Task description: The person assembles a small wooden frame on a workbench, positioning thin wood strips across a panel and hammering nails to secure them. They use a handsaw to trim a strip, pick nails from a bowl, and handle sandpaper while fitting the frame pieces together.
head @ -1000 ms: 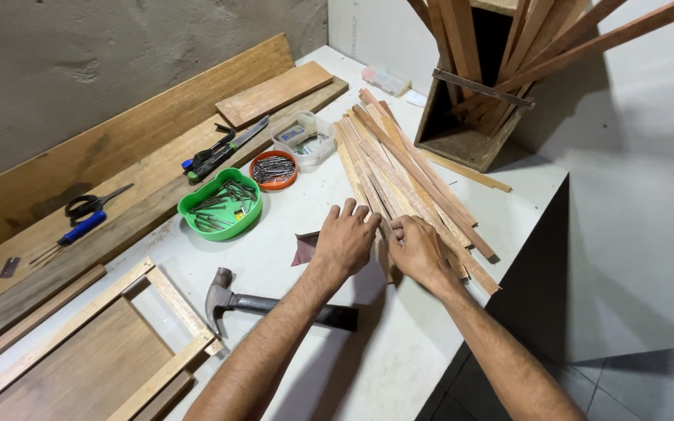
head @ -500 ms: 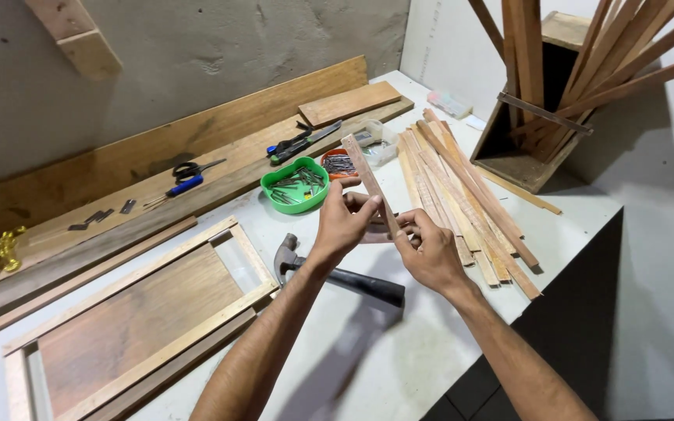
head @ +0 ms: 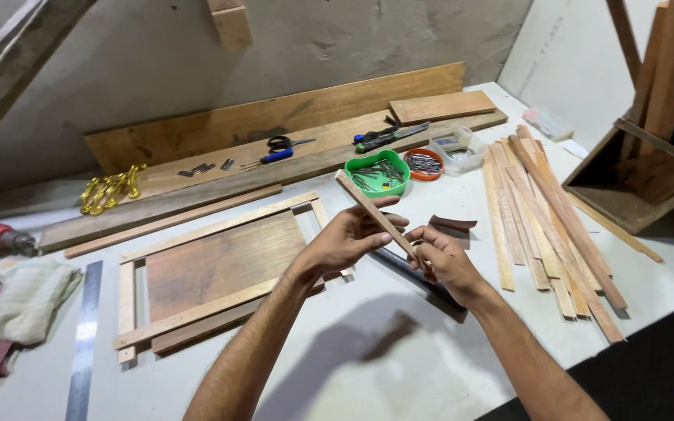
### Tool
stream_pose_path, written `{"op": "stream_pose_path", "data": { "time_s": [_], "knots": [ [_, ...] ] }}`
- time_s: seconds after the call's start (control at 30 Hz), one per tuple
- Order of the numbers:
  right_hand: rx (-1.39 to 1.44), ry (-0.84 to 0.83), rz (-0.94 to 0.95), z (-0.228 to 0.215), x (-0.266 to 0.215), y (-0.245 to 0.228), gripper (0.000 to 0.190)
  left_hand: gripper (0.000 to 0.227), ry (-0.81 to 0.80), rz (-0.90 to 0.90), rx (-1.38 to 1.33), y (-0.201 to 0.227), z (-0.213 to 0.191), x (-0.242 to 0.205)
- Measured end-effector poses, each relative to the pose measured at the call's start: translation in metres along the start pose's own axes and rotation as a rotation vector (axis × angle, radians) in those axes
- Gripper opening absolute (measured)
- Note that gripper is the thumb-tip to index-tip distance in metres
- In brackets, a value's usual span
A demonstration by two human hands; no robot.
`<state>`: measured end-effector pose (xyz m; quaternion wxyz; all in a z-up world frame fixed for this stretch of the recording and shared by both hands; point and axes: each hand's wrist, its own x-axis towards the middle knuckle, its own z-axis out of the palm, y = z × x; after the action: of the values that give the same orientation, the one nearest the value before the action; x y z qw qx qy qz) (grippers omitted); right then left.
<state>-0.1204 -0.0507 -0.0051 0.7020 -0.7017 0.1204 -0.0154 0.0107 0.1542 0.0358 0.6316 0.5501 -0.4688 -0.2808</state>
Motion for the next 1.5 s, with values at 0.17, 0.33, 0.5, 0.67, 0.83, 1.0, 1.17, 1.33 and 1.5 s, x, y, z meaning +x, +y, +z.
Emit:
{"op": "stream_pose_path", "data": {
  "time_s": [0.17, 0.33, 0.5, 0.67, 0.83, 1.0, 1.17, 1.33, 1.5],
  "knots": [
    [0.088, -0.140, 0.084, 0.014, 0.018, -0.005, 0.015, 0.050, 0.156, 0.025, -0.075, -0.003, -0.020, -0.020],
    [0.105, -0.258, 0.185, 0.020, 0.021, -0.009, 0.032, 0.040, 0.297, 0.057, -0.301, -0.023, -0.031, -0.030],
    [-0.021, -0.156, 0.129, 0.024, 0.009, -0.029, 0.048, 0.029, 0.457, 0.042, -0.287, -0.042, -0.028, -0.017],
    [-0.023, -0.243, 0.100, -0.016, 0.007, -0.013, 0.044, 0.025, 0.435, -0.015, -0.315, -0.057, -0.009, 0.015],
    [-0.015, -0.170, 0.031, -0.057, 0.006, 0.003, 0.034, 0.026, 0.382, -0.106, -0.224, -0.064, 0.021, 0.063],
    [0.047, 0.015, -0.017, -0.087, -0.009, -0.006, 0.028, 0.038, 0.318, -0.065, -0.083, -0.073, 0.065, 0.117],
    [0.021, 0.220, 0.016, -0.129, -0.021, 0.013, 0.026, 0.053, 0.256, -0.199, -0.014, -0.085, 0.110, 0.155],
    [-0.019, 0.294, 0.014, -0.161, -0.029, 0.032, 0.028, 0.058, 0.151, -0.275, 0.094, -0.113, 0.137, 0.181],
    [0.006, 0.379, 0.069, -0.173, -0.036, 0.039, 0.034, 0.058, 0.121, -0.321, 0.222, -0.131, 0.157, 0.200]
  ]
}}
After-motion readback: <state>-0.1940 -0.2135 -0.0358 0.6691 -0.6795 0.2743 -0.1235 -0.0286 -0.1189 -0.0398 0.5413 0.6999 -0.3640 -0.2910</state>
